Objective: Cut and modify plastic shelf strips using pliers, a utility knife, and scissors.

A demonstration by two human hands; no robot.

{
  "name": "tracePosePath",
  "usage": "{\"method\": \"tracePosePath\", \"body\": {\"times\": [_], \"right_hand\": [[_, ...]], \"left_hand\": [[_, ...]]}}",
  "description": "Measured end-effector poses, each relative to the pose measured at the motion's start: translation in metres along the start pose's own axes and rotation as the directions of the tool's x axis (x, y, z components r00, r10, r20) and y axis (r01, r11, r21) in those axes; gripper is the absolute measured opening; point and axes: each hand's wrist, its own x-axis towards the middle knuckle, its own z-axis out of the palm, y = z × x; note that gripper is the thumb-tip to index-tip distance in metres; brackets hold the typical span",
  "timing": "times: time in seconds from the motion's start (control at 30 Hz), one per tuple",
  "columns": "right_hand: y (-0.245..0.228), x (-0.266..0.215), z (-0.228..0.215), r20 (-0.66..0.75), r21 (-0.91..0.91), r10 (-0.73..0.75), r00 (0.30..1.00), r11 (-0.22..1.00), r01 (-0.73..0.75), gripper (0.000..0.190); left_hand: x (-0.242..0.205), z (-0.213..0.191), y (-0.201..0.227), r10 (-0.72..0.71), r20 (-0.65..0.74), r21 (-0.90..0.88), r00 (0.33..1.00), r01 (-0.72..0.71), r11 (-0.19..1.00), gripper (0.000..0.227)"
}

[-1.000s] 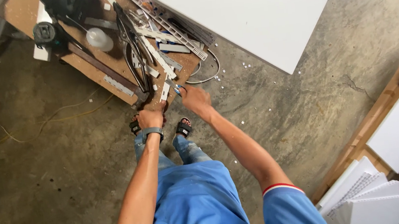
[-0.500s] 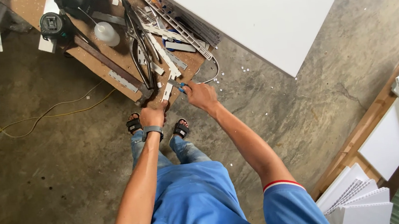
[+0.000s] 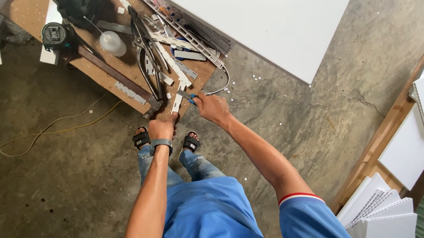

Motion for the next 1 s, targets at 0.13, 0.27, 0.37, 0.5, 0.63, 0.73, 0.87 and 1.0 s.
{"method": "tracePosePath", "body": {"times": [0.13,0.27,0.37,0.5,0.63,0.73,0.87,1.0], "right_hand": [[-0.002,0.001,0.004,0.033,-0.004,0.018,0.999,1.0,-0.018,0.043],[-0.022,-0.007,0.007,0.161,0.115,0.294,0.942,0.942,-0.314,0.04],[-0.034,-0.017,0.011,0.087,0.096,0.343,0.935,0.932,-0.35,0.04],[-0.042,-0.019,0.01,0.054,0.152,0.381,0.923,0.91,-0.385,0.041],[-0.038,-0.027,0.016,0.011,0.201,0.349,0.937,0.917,-0.344,0.037],[-0.041,-0.042,0.016,0.048,0.278,0.337,0.94,0.9,-0.337,0.036],[-0.048,-0.049,0.023,-0.126,-0.061,0.084,0.989,0.994,-0.092,0.042],[-0.051,-0.052,0.023,-0.025,-0.344,-0.03,0.999,0.939,0.019,0.05]], "left_hand": [[0.003,0.002,-0.003,-0.022,0.0,-0.072,1.0,0.022,0.997,0.047],[0.002,0.003,-0.003,-0.002,0.008,-0.088,1.0,0.003,0.996,0.047],[-0.01,-0.011,0.007,-0.014,0.037,-0.069,0.999,0.016,0.997,0.051],[-0.02,-0.026,0.011,-0.075,0.102,-0.087,0.992,0.084,0.993,0.055],[-0.006,-0.03,-0.017,-0.07,0.068,-0.032,0.995,0.073,0.997,0.054],[-0.002,-0.032,-0.015,-0.042,0.091,0.033,0.995,0.04,0.999,0.059],[0.012,-0.035,-0.017,-0.043,0.175,-0.048,0.984,0.052,0.997,0.046],[0.027,-0.029,-0.019,-0.029,0.246,-0.189,0.969,0.078,0.979,0.032]]}}
